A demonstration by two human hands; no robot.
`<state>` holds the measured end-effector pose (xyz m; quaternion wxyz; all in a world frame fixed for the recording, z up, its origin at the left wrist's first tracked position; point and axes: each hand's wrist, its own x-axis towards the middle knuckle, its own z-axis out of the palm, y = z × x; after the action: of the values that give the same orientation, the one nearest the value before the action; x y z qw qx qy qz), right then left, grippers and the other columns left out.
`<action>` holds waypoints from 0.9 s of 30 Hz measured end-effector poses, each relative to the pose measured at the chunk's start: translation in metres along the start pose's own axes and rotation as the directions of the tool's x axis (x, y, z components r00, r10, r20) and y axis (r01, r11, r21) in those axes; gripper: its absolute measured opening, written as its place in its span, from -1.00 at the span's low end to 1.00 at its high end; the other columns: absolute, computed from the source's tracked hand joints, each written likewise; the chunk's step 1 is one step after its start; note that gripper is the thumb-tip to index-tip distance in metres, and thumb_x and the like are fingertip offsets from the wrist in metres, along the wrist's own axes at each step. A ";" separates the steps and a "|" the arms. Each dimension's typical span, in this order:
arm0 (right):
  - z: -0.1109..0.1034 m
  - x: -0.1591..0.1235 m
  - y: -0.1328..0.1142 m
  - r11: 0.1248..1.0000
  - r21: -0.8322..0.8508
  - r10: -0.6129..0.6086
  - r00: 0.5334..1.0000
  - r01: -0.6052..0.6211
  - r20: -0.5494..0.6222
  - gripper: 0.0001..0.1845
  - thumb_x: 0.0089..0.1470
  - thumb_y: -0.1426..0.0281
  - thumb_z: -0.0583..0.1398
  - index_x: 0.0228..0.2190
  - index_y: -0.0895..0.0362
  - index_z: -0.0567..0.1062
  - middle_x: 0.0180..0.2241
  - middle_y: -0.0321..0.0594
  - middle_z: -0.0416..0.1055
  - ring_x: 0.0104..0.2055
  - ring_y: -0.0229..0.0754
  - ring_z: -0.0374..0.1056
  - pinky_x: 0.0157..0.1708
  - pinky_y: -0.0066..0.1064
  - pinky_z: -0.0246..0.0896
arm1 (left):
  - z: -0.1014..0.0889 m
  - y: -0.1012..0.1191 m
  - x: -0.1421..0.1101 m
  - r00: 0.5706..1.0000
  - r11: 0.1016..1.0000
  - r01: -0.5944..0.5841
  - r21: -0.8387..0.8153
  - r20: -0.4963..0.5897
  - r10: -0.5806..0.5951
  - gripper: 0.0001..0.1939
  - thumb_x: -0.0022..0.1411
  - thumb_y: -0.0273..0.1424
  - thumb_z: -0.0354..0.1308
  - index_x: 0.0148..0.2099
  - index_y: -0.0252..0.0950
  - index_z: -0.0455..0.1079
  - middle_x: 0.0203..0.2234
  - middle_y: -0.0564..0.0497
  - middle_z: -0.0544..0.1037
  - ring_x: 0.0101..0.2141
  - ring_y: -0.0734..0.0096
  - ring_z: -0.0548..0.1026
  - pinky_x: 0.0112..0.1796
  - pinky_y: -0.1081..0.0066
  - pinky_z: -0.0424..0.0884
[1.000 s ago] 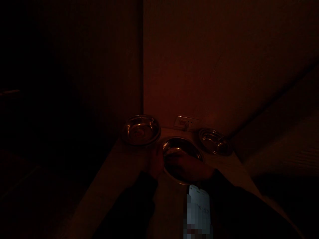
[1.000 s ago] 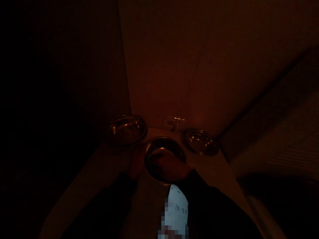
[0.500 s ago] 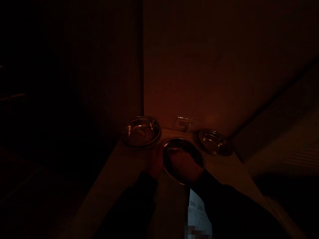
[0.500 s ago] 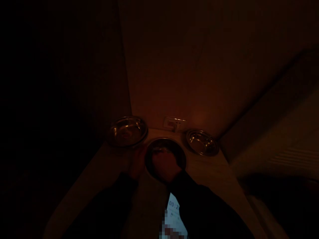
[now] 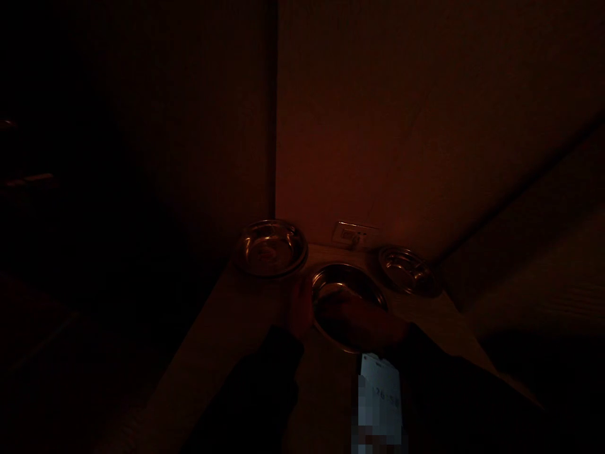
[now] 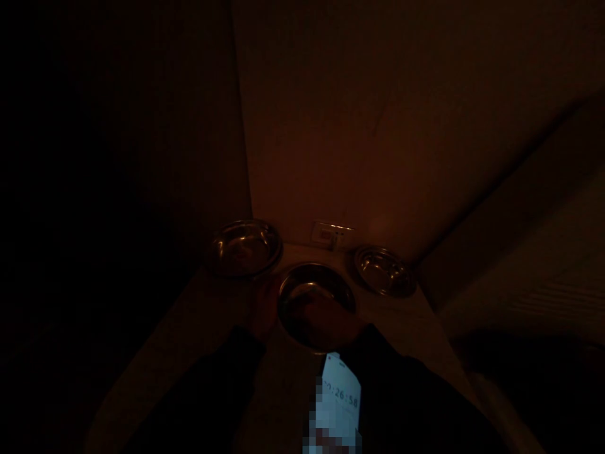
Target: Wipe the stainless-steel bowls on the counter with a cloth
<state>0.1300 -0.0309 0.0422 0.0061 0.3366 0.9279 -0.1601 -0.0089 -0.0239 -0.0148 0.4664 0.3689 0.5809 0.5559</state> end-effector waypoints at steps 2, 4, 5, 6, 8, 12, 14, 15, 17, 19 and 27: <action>0.000 -0.002 -0.003 0.999 -0.027 0.030 0.999 -0.030 0.027 -0.66 0.05 0.49 0.11 -0.12 0.07 0.50 -0.06 -0.13 0.44 -0.06 -0.14 0.36 -0.09 -0.36 0.24 | -0.001 0.001 0.000 1.000 1.000 -0.007 0.000 0.022 0.007 -0.69 0.21 -0.33 -0.07 -0.26 -0.34 0.47 -0.26 -0.12 0.57 -0.20 0.24 0.50 -0.06 0.23 0.34; 0.001 0.001 -0.007 0.993 -0.068 0.094 0.995 -0.092 0.027 -0.66 0.07 0.48 0.09 -0.11 0.07 0.49 -0.05 -0.10 0.44 -0.05 -0.10 0.37 -0.11 -0.33 0.25 | -0.002 0.001 0.000 0.999 1.000 -0.018 -0.002 0.043 0.018 -0.69 0.21 -0.32 -0.07 -0.24 -0.35 0.47 -0.25 -0.12 0.57 -0.19 0.25 0.50 -0.05 0.24 0.33; 0.001 0.004 -0.008 0.988 -0.084 0.130 0.991 -0.128 0.015 -0.66 0.09 0.49 0.07 -0.11 0.09 0.49 -0.06 -0.07 0.44 -0.06 -0.08 0.37 -0.12 -0.32 0.26 | -0.002 0.000 0.000 0.998 1.000 -0.019 -0.007 0.051 0.019 -0.68 0.21 -0.32 -0.07 -0.23 -0.36 0.47 -0.24 -0.12 0.57 -0.18 0.25 0.50 -0.05 0.25 0.34; 0.002 0.007 -0.009 0.981 -0.099 0.169 0.986 -0.168 0.001 -0.65 0.09 0.50 0.05 -0.11 0.11 0.48 -0.07 -0.03 0.44 -0.08 -0.05 0.38 -0.15 -0.30 0.27 | -0.002 0.000 0.001 0.998 1.000 -0.018 -0.013 0.055 0.018 -0.68 0.21 -0.32 -0.07 -0.22 -0.36 0.47 -0.23 -0.13 0.57 -0.17 0.25 0.50 -0.05 0.25 0.34; 0.003 0.016 -0.009 0.960 -0.128 0.248 0.968 -0.250 -0.030 -0.64 0.09 0.54 0.01 -0.12 0.18 0.48 -0.12 0.08 0.45 -0.13 -0.01 0.41 -0.22 -0.26 0.30 | -0.003 -0.001 0.002 0.998 1.000 -0.018 -0.024 0.051 0.019 -0.69 0.22 -0.34 -0.07 -0.21 -0.36 0.46 -0.20 -0.13 0.57 -0.15 0.25 0.50 -0.04 0.26 0.35; 0.006 0.027 -0.003 0.937 -0.142 0.313 0.947 -0.320 -0.069 -0.64 0.09 0.54 0.00 -0.13 0.27 0.48 -0.20 0.19 0.45 -0.17 0.04 0.42 -0.26 -0.22 0.30 | -0.003 -0.006 0.006 0.999 0.999 -0.038 -0.020 0.014 0.038 -0.69 0.22 -0.35 -0.07 -0.16 -0.36 0.46 -0.14 -0.15 0.55 -0.10 0.25 0.48 0.02 0.24 0.29; 0.006 0.025 0.001 0.958 -0.119 0.257 0.965 -0.261 -0.052 -0.65 0.09 0.53 0.03 -0.11 0.24 0.48 -0.15 0.13 0.44 -0.11 0.00 0.39 -0.18 -0.25 0.28 | -0.002 -0.007 0.007 0.999 0.999 -0.051 -0.015 0.000 0.051 -0.68 0.23 -0.34 -0.08 -0.16 -0.37 0.46 -0.13 -0.16 0.55 -0.09 0.24 0.48 0.03 0.24 0.28; 0.005 0.023 0.003 0.972 -0.102 0.210 0.977 -0.212 -0.034 -0.64 0.08 0.53 0.05 -0.10 0.20 0.48 -0.11 0.07 0.44 -0.07 -0.04 0.37 -0.13 -0.28 0.26 | -0.001 -0.008 0.007 0.998 0.998 -0.059 -0.019 -0.003 0.059 -0.68 0.23 -0.34 -0.08 -0.16 -0.37 0.46 -0.14 -0.16 0.55 -0.10 0.24 0.48 0.02 0.24 0.28; 0.002 0.015 0.006 0.993 -0.061 0.106 0.994 -0.105 0.009 -0.63 0.05 0.54 0.09 -0.11 0.12 0.50 -0.06 -0.06 0.43 -0.01 -0.11 0.33 -0.05 -0.33 0.21 | -0.001 -0.007 0.005 0.998 0.998 -0.054 -0.022 -0.018 0.053 -0.69 0.23 -0.34 -0.08 -0.19 -0.36 0.46 -0.17 -0.14 0.56 -0.12 0.25 0.49 0.00 0.25 0.30; -0.001 0.007 0.008 1.000 -0.021 0.019 0.999 -0.018 0.050 -0.64 0.03 0.54 0.12 -0.13 0.06 0.52 -0.06 -0.16 0.44 -0.02 -0.16 0.32 -0.03 -0.37 0.19 | -0.001 -0.006 0.003 0.999 0.999 -0.028 -0.022 -0.031 0.027 -0.69 0.23 -0.32 -0.06 -0.20 -0.35 0.46 -0.20 -0.12 0.57 -0.14 0.26 0.49 -0.02 0.26 0.32; 0.002 0.002 0.003 0.999 0.000 0.033 0.999 -0.033 0.032 -0.65 0.07 0.53 0.09 -0.12 0.07 0.51 -0.04 -0.15 0.43 -0.02 -0.17 0.34 -0.05 -0.39 0.19 | 0.000 -0.004 0.005 1.000 1.000 -0.018 0.006 0.024 0.018 -0.70 0.21 -0.33 -0.06 -0.23 -0.35 0.46 -0.25 -0.12 0.57 -0.20 0.25 0.49 -0.07 0.24 0.34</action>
<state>0.1303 -0.0278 0.0386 0.0235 0.3494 0.9220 -0.1654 -0.0101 -0.0202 -0.0197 0.4673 0.3821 0.5737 0.5537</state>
